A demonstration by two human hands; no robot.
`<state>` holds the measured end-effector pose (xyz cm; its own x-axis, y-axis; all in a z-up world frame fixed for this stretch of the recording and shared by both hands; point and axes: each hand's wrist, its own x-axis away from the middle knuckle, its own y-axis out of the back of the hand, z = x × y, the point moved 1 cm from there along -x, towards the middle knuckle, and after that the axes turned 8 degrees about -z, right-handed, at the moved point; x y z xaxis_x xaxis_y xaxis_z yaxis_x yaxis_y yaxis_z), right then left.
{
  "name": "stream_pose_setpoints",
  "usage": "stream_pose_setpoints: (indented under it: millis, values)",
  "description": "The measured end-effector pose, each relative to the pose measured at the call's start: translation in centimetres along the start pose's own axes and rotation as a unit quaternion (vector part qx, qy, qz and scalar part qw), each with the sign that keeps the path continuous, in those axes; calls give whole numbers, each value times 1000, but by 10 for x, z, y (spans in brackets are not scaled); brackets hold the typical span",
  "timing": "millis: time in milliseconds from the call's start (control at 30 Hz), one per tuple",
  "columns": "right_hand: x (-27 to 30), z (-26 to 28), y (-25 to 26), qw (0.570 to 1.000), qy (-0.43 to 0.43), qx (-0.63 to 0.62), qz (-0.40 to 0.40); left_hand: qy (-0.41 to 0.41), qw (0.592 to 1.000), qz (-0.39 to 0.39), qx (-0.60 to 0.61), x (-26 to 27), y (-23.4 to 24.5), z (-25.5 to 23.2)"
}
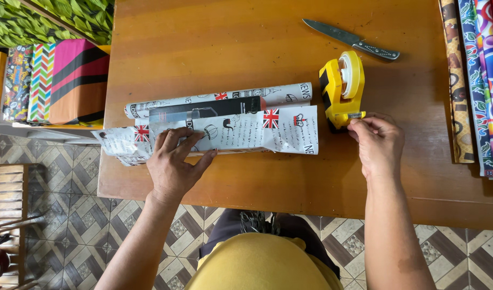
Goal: The person prepares a sheet of patterned wrapping paper by taping a torn edge, then places a rectangular product box on the paper. They fold the paper around the box and secure it with tape, completing the wrapping process.
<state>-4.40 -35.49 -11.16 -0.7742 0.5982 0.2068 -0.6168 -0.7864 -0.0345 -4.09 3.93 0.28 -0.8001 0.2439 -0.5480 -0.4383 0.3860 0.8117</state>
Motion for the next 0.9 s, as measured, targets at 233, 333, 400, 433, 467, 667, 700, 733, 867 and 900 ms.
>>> stream_pose_setpoints:
  millis: [233,333,400,433,467,667,700,733,867,900]
  values:
    - [20,18,10,999,-5,47,-9,11,1000,24,16,-6,7,1]
    - [51,41,1,994,96,41,3,33,996,52,57,-11,13,7]
    - [66,56,-21,990,98,-21,100,50,993,68,87,-15,17,18]
    - [75,64,-35,983,99,-54,148,80,986,92,112,-17,17,26]
    - [84,72,-52,973,112,-50,198,113,977,116,136,-16,17,33]
    - [139,96,-180,906,110,-38,408,287,820,155,471,-3,3,74]
    - [146,96,-198,900,107,-26,422,351,741,157,550,-1,-1,80]
    - [151,96,-213,894,104,-12,435,356,721,154,574,1,-2,87]
    - [150,77,-265,895,-9,-13,445,391,630,141,657,4,-7,111]
    - [147,73,-274,895,-17,-20,446,402,604,137,674,4,-6,115]
